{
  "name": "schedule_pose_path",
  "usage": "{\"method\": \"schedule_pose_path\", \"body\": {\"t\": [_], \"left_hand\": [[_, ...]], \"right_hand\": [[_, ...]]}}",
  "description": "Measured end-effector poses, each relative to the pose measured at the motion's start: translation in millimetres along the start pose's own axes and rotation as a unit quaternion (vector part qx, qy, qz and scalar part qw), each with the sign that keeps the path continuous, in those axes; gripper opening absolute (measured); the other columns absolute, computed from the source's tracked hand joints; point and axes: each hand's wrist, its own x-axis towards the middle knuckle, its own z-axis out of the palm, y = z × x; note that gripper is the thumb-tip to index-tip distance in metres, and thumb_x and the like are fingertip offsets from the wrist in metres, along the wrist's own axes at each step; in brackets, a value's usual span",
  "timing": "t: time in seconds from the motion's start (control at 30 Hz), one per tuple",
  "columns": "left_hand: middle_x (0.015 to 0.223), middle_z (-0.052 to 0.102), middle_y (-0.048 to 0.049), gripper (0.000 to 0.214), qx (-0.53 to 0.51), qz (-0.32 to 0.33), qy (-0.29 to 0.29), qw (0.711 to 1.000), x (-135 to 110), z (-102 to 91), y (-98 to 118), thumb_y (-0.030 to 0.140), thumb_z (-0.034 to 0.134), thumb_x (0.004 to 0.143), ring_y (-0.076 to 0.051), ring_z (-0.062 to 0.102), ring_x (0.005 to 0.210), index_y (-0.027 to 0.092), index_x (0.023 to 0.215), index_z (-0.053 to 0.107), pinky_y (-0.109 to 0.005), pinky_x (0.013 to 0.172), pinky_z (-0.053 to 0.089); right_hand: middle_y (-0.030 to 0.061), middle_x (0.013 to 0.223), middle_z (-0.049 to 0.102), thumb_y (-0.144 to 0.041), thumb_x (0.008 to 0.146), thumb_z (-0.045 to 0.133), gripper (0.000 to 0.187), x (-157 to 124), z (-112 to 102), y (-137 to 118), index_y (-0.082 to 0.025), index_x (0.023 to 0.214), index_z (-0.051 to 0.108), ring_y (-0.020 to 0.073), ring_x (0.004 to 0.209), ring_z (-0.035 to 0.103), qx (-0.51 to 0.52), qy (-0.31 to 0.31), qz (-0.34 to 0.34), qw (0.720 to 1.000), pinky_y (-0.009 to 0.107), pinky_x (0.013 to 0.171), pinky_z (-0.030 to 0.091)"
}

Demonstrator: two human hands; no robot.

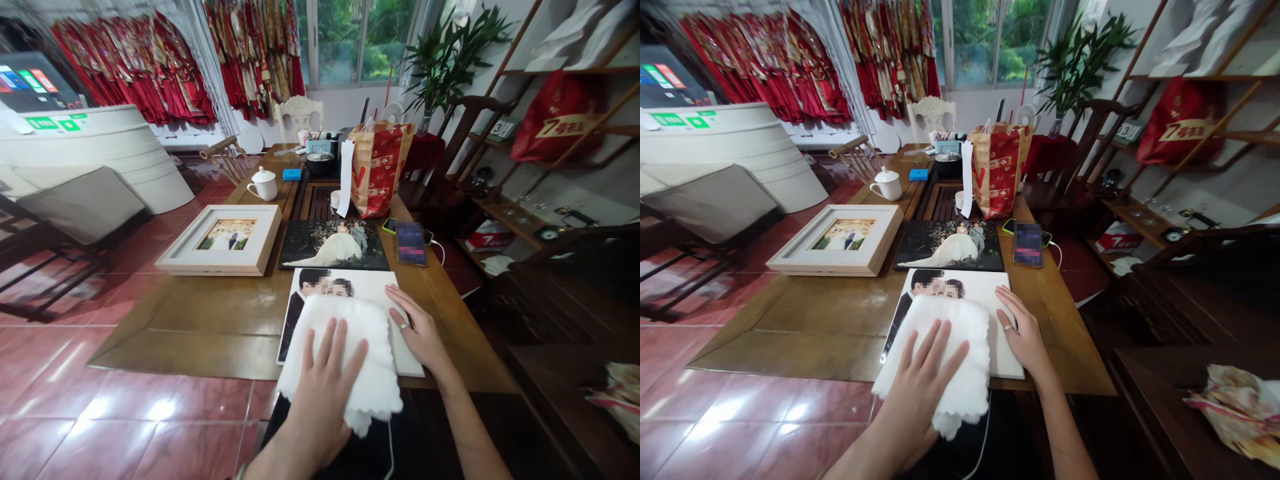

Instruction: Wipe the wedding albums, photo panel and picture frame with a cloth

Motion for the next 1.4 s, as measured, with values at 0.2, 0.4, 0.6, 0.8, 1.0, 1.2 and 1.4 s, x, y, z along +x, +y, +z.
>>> {"method": "schedule_pose_path", "body": {"t": [0.2, 0.4, 0.6, 0.8, 1.0, 1.2, 1.4], "left_hand": [[0.157, 0.002, -0.0098, 0.091, -0.017, 0.016, 0.029, 0.999, 3.9, -3.1, -17.9, 0.033, 0.066, 0.07, -0.029, -0.003, 0.142, 0.031, 0.147, 0.018, -0.054, 0.113, 0.002], [0.155, 0.014, -0.0121, 0.083, 0.013, -0.052, 0.042, 0.998, 53.6, -19.7, -49.7, 0.02, 0.062, 0.072, -0.03, 0.006, 0.142, 0.027, 0.146, 0.026, -0.054, 0.112, 0.011], [0.155, 0.017, -0.0042, 0.091, -0.001, -0.075, 0.029, 0.997, 23.7, -27.3, -59.0, 0.006, 0.051, 0.057, -0.027, 0.009, 0.142, 0.029, 0.143, 0.033, -0.05, 0.113, 0.015], [0.148, 0.037, -0.0001, 0.082, -0.019, -0.143, 0.127, 0.981, -53.7, -1.9, -90.5, 0.008, 0.043, 0.062, -0.024, 0.029, 0.137, 0.029, 0.141, 0.036, -0.044, 0.107, 0.033], [0.143, 0.044, 0.0024, 0.081, -0.02, -0.211, 0.203, 0.956, -97.1, 11.1, -135.9, 0.002, 0.036, 0.069, -0.025, 0.03, 0.137, 0.039, 0.141, 0.031, -0.055, 0.111, 0.024], [0.149, 0.035, 0.0008, 0.066, -0.142, -0.124, 0.229, 0.955, -76.6, -8.7, -90.7, 0.014, 0.041, 0.083, -0.026, 0.029, 0.137, 0.037, 0.143, 0.027, -0.047, 0.11, 0.032], [0.147, 0.038, -0.0039, 0.05, -0.321, -0.232, 0.222, 0.891, -30.3, 12.0, -48.5, 0.035, 0.038, 0.094, -0.026, 0.039, 0.132, 0.029, 0.143, 0.031, -0.044, 0.107, 0.037]], "right_hand": [[0.0065, 0.138, 0.053, -0.035, 0.091, 0.049, 0.039, -0.3, -1.1, -0.7, -0.026, 0.128, 0.057, 0.0246, 0.131, 0.045, -0.001, -0.001, -0.001, 1.0, 0.049, 0.111, 0.033], [0.0069, 0.139, 0.052, -0.034, 0.091, 0.049, 0.039, -0.8, -1.1, -4.9, -0.025, 0.127, 0.057, 0.0242, 0.131, 0.044, 0.006, -0.001, 0.017, 1.0, 0.048, 0.112, 0.033], [0.0058, 0.139, 0.052, -0.034, 0.091, 0.049, 0.039, -2.7, -0.8, -6.5, -0.026, 0.128, 0.056, 0.0246, 0.132, 0.044, 0.008, -0.002, 0.02, 1.0, 0.049, 0.112, 0.032], [0.0055, 0.139, 0.052, -0.032, 0.091, 0.048, 0.039, -4.2, -1.8, -7.3, -0.027, 0.129, 0.056, 0.025, 0.131, 0.044, -0.004, -0.004, 0.025, 1.0, 0.05, 0.112, 0.031], [0.0043, 0.14, 0.05, -0.031, 0.091, 0.048, 0.04, -6.2, -3.0, -6.5, -0.029, 0.131, 0.053, 0.0241, 0.133, 0.042, -0.01, -0.016, 0.042, 0.999, 0.05, 0.114, 0.029], [0.0039, 0.14, 0.05, -0.031, 0.091, 0.049, 0.04, -8.8, -4.0, -6.8, -0.03, 0.131, 0.053, 0.0255, 0.133, 0.042, -0.013, -0.018, 0.057, 0.998, 0.05, 0.113, 0.031], [0.0029, 0.14, 0.05, -0.032, 0.09, 0.05, 0.041, -9.8, -4.1, -7.9, -0.03, 0.13, 0.054, 0.0268, 0.133, 0.042, -0.019, -0.016, 0.07, 0.997, 0.048, 0.111, 0.035]]}}
